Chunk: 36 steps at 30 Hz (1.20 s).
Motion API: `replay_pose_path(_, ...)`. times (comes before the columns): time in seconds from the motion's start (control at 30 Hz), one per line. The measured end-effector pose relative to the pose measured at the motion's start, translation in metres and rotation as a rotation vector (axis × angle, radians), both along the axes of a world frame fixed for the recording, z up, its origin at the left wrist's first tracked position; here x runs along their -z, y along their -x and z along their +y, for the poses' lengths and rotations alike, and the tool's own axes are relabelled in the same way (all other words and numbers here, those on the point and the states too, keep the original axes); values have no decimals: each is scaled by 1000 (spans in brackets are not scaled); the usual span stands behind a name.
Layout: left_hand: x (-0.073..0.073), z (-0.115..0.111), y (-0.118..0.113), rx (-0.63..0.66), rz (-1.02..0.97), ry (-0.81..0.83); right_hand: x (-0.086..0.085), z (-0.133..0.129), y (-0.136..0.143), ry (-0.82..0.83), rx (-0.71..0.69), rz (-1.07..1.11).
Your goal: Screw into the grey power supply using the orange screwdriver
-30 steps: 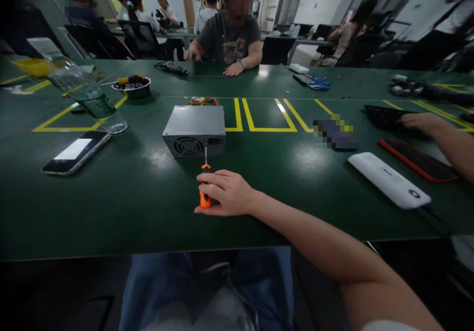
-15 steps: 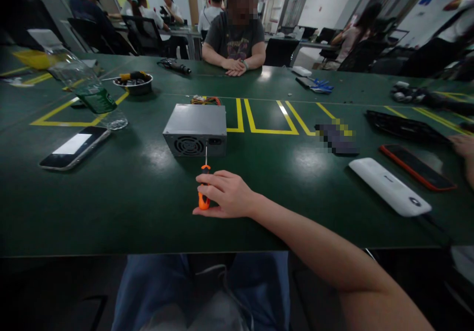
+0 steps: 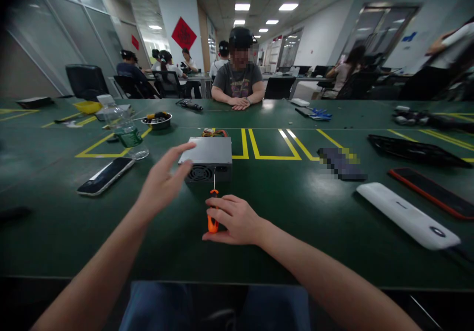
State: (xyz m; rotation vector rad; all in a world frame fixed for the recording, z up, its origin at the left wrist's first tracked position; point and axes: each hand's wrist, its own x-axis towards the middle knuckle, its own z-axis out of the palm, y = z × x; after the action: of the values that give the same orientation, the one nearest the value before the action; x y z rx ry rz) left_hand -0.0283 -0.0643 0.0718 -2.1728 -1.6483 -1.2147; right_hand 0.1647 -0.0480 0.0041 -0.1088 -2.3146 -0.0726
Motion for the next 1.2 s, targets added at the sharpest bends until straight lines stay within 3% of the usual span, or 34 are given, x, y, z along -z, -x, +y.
replay_pose_path(0.17,32,31,-15,-120,242,118,-2,-3,-4,12,0,-55)
replay_pose_path(0.3,51,37,-10,-145,242,112,-4,-6,-5,-75,39,-170)
replay_pose_path(0.43,56,37,-7,-129,199,57,1,-7,2,-143,78,-259)
replay_pose_path(0.63,65,46,-8,-135,136,-9,9,-4,8,-90,57,-164)
replay_pose_path(0.83,69,48,-6,-118,115,-30,1,-8,7,-74,83,-288)
replay_pose_path(1.0,69,48,-6,-123,125,-28,-1,-7,6,-126,44,-139)
replay_pose_path(1.1,69,47,-6,-128,137,-22,-1,-6,3,-48,19,-51)
replay_pose_path(1.2,69,47,-5,-128,140,-23,-4,-8,2,11,44,-122)
